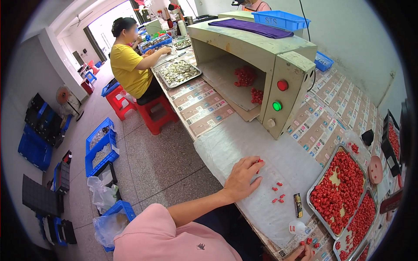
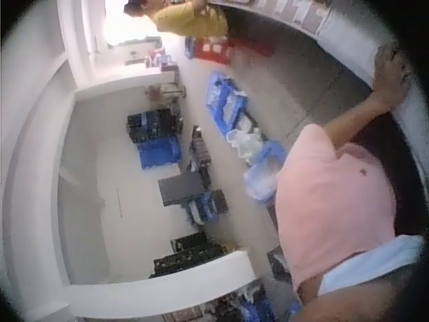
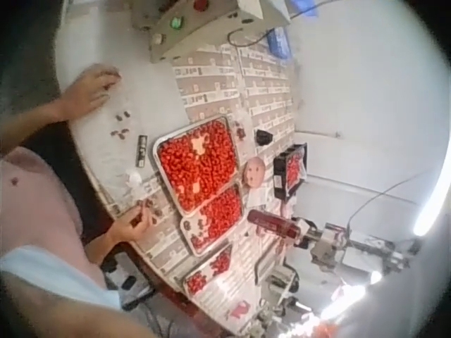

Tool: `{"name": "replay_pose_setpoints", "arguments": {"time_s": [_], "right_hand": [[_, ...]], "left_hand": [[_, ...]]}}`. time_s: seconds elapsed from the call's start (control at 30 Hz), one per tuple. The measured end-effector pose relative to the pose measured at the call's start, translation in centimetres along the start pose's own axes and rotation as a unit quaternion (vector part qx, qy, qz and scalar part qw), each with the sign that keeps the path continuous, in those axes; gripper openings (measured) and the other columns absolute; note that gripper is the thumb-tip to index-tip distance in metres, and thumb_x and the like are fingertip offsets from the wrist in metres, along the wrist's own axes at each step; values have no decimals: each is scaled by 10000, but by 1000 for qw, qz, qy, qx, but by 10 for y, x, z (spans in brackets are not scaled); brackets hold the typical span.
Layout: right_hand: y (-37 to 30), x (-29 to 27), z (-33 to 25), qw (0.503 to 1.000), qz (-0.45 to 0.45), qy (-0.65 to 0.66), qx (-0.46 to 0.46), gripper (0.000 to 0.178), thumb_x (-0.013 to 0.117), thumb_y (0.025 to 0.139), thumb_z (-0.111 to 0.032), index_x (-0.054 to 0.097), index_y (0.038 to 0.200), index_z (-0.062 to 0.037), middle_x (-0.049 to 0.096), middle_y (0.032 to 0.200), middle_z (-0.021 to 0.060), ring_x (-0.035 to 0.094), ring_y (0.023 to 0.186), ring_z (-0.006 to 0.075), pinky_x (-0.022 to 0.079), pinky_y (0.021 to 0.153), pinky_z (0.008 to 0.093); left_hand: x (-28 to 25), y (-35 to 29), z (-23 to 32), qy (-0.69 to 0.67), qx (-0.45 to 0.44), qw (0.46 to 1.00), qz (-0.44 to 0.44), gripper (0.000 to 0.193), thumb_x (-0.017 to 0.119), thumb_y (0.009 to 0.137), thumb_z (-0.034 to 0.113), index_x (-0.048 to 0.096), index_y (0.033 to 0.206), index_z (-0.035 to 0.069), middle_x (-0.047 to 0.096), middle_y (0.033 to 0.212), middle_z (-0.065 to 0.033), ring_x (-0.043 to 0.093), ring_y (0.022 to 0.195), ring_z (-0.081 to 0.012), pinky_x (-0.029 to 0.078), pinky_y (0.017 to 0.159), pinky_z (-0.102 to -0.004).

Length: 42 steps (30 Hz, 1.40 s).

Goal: The person applies glue from a bottle to small red plastic toy components and assembles them on a workbench.

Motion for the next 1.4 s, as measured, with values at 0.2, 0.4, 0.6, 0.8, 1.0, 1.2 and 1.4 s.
{"name": "replay_pose_setpoints", "arguments": {"time_s": [0.2, 0.4, 0.6, 0.8, 1.0, 1.2, 1.4], "right_hand": [[-5, -1, 8, 1000, 1, 8, 12, 218, 616, 899, -193, 676, 883, 16, 661, 863, 121, 610, 738, 233, 507, 693, 358], [-9, -3, 14, 1000, 4, 2, 25, 224, 614, 901, -197, 676, 882, 18, 666, 893, 120, 617, 747, 221, 514, 684, 332], [-10, -1, 15, 991, 29, 102, 85, 210, 628, 890, -174, 680, 867, 28, 664, 868, 137, 619, 747, 232, 518, 688, 352], [-8, -5, 11, 999, 16, 35, 35, 194, 617, 894, -136, 663, 883, 52, 651, 856, 144, 614, 753, 246, 522, 689, 351], [-18, -8, 18, 989, 43, 81, 117, 241, 621, 896, -195, 664, 895, 42, 646, 876, 134, 616, 756, 237, 519, 671, 332], [-19, -11, 4, 997, 25, 38, 66, 321, 571, 925, -273, 635, 975, 37, 619, 956, 136, 602, 802, 233, 511, 681, 316], [-24, 14, -10, 987, -34, 116, 109, 447, 620, 889, -326, 546, 1178, 6, 546, 1128, 155, 568, 964, 280, 485, 799, 371]], "left_hand": [[0, 0, 3, 15, 0, 1000, -10, 421, 664, 725, 70, 549, 1129, 41, 501, 1176, -123, 477, 1098, -306, 389, 924, -395], [2, -1, 3, 3, -5, 1000, -13, 419, 652, 722, 49, 552, 1128, 38, 515, 1166, -126, 494, 1079, -306, 397, 922, -394], [2, -1, 4, -8, -5, 1000, -8, 411, 634, 718, 23, 559, 1123, 34, 529, 1158, -126, 507, 1066, -303, 417, 912, -384], [2, -1, 3, -15, -10, 1000, -8, 407, 627, 719, 17, 561, 1121, 33, 530, 1159, -126, 509, 1066, -303, 420, 909, -379], [3, -2, 0, -13, -3, 1000, -3, 421, 628, 721, -10, 567, 1136, 32, 521, 1193, -130, 563, 926, -247, 423, 877, -355], [2, -2, 0, -8, 3, 1000, 3, 421, 623, 723, -12, 565, 1137, 37, 521, 1188, -128, 570, 903, -235, 426, 868, -355], [4, -2, 0, -13, 0, 1000, 0, 424, 619, 726, -16, 561, 1142, 40, 523, 1179, -124, 578, 875, -220, 431, 858, -349]]}}
Point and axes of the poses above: each hand's wrist, its own y-axis towards the middle knuckle, its own x-axis out of the palm, z = x × y, the point moved 4 cm from there along y, towards the middle knuckle
